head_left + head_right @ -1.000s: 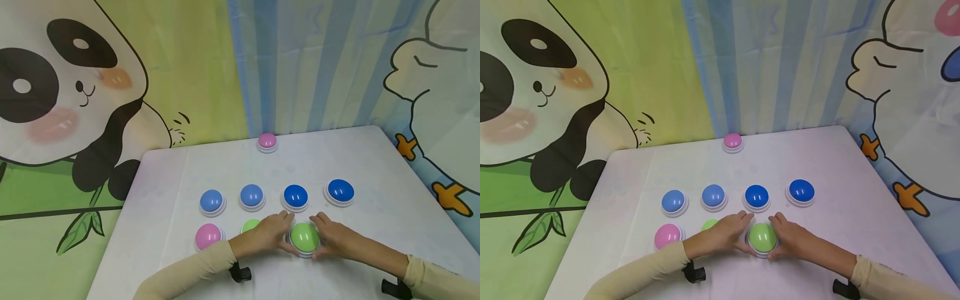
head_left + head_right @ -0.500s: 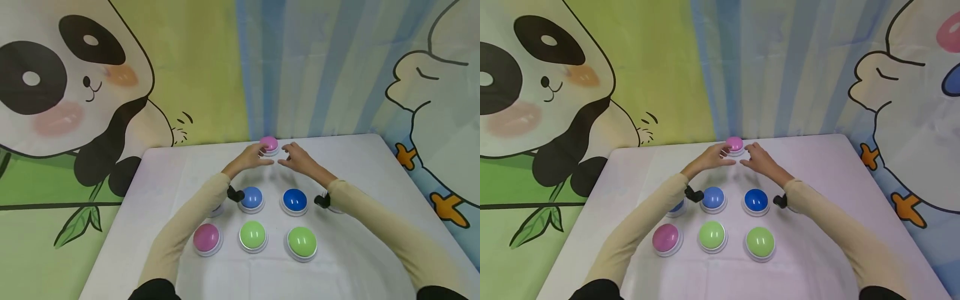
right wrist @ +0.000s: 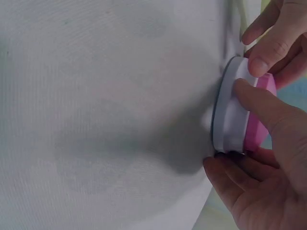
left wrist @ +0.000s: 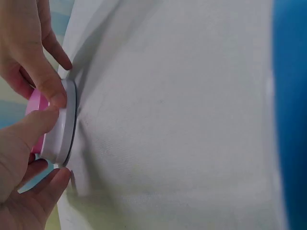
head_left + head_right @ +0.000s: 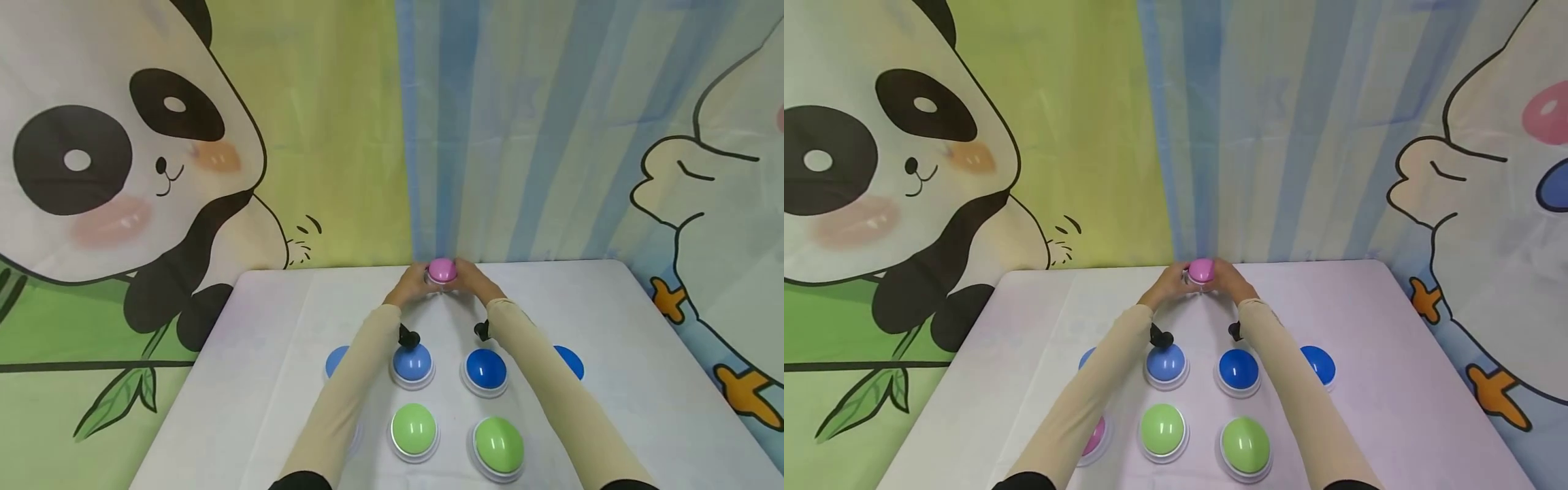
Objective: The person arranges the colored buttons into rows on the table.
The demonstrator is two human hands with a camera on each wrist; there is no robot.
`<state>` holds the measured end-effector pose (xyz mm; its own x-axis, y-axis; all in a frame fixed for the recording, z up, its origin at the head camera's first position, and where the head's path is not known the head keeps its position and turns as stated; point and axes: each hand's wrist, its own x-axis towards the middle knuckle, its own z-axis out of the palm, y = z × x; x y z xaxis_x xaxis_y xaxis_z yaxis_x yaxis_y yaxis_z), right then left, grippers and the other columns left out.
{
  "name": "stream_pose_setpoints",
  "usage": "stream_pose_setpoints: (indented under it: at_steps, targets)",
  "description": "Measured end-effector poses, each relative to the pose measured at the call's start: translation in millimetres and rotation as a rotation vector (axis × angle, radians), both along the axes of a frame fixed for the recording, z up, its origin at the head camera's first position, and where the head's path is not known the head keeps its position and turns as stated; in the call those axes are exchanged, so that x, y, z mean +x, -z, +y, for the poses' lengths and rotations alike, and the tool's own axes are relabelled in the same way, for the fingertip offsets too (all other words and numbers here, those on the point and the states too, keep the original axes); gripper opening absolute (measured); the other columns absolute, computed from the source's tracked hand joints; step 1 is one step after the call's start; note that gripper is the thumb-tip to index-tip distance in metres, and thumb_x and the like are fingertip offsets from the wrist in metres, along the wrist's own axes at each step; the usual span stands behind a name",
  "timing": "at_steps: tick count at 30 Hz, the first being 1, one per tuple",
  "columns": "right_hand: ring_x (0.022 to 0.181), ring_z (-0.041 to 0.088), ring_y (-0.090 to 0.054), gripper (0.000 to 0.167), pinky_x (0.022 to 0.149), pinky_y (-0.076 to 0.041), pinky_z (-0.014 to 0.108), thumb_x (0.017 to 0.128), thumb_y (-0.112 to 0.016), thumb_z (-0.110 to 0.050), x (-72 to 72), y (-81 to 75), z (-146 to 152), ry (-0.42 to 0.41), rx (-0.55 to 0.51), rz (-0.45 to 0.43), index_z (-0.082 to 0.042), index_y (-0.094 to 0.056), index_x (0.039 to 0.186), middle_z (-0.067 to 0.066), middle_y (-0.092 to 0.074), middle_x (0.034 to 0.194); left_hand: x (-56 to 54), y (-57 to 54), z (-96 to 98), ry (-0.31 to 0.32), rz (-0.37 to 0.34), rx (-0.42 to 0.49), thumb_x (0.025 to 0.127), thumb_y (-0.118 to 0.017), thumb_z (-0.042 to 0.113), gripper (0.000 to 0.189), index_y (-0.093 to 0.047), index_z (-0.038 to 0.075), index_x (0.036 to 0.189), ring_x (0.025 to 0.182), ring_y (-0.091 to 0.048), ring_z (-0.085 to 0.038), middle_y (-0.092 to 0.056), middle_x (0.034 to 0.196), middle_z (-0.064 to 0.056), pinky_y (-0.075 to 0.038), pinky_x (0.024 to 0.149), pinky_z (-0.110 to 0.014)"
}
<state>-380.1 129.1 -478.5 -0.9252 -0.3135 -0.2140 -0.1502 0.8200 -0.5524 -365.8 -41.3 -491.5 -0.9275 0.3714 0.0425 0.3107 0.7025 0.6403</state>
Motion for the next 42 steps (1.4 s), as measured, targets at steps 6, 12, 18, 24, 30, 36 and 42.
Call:
stream_pose_setpoints:
  at_steps: [6,12,18,24,30,36,42]
  targets:
    - [0.128,0.045,-0.047,0.076,0.111,-0.038,0.052,0.081,-0.077,-0.019,4.0,7.1,1,0.030,-0.018,0.035,0.013,-0.035,0.136,0.033,-0.048,0.135,5.1,3.0,2.5,-0.004,0.033,0.031,0.084,-0.075,0.016,0.051,-0.057,-0.003,0.127,0.116,-0.061,-0.031,-0.065,0.122,-0.019,-0.048,0.103,-0.039]
    - [0.128,0.042,-0.048,0.078,0.111,-0.039,0.052,0.081,-0.078,-0.025,8.6,7.1,0,0.046,-0.046,0.010,0.009,-0.035,0.137,0.029,-0.048,0.137,4.9,0.8,-5.6,-0.019,0.004,0.039,0.084,-0.074,0.012,0.045,-0.060,0.000,0.125,0.096,-0.062,-0.025,-0.068,0.113,-0.015,-0.051,0.082,-0.032]
    - [0.120,0.040,-0.054,0.081,0.103,-0.047,0.051,0.076,-0.083,-0.032,31.0,-7.7,-8,0.008,-0.064,0.119,0.008,-0.040,0.132,0.027,-0.053,0.129,16.0,-12.3,-29.9,0.057,0.020,0.072,0.083,-0.077,0.017,0.052,-0.058,0.001,0.128,0.103,-0.066,-0.023,-0.066,0.123,-0.015,-0.055,0.087,-0.026]
    - [0.105,0.032,-0.061,0.073,0.092,-0.056,0.043,0.073,-0.084,-0.036,82.2,-24.2,-21,-0.032,-0.082,0.195,0.003,-0.045,0.121,0.021,-0.058,0.114,59.0,-31.3,-58.3,0.110,0.050,0.064,0.078,-0.081,0.024,0.055,-0.062,0.003,0.124,0.099,-0.070,-0.022,-0.068,0.122,-0.013,-0.058,0.083,-0.024]
    - [0.099,0.026,-0.060,0.071,0.087,-0.058,0.039,0.074,-0.083,-0.040,127.1,-44.3,-27,-0.103,-0.098,0.168,0.001,-0.048,0.120,0.017,-0.059,0.111,104.8,-48.9,-76.3,0.099,0.010,0.067,0.075,-0.083,0.033,0.057,-0.064,0.007,0.122,0.095,-0.070,-0.017,-0.069,0.119,-0.009,-0.057,0.080,-0.021]
    - [0.094,0.023,-0.058,0.069,0.082,-0.058,0.037,0.075,-0.082,-0.040,147.2,-58.9,-22,-0.149,-0.102,0.177,0.001,-0.049,0.120,0.016,-0.058,0.108,121.6,-57.6,-76.0,0.111,0.027,0.068,0.075,-0.083,0.033,0.057,-0.064,0.008,0.122,0.095,-0.069,-0.016,-0.069,0.118,-0.007,-0.057,0.081,-0.021]
    - [0.093,0.024,-0.060,0.067,0.077,-0.059,0.035,0.076,-0.082,-0.035,166.4,-61.7,2,-0.165,-0.094,0.135,0.000,-0.048,0.122,0.016,-0.059,0.111,135.1,-53.4,-60.2,0.185,0.035,0.077,0.076,-0.083,0.032,0.056,-0.064,0.007,0.122,0.095,-0.070,-0.015,-0.069,0.118,-0.006,-0.056,0.080,-0.017]
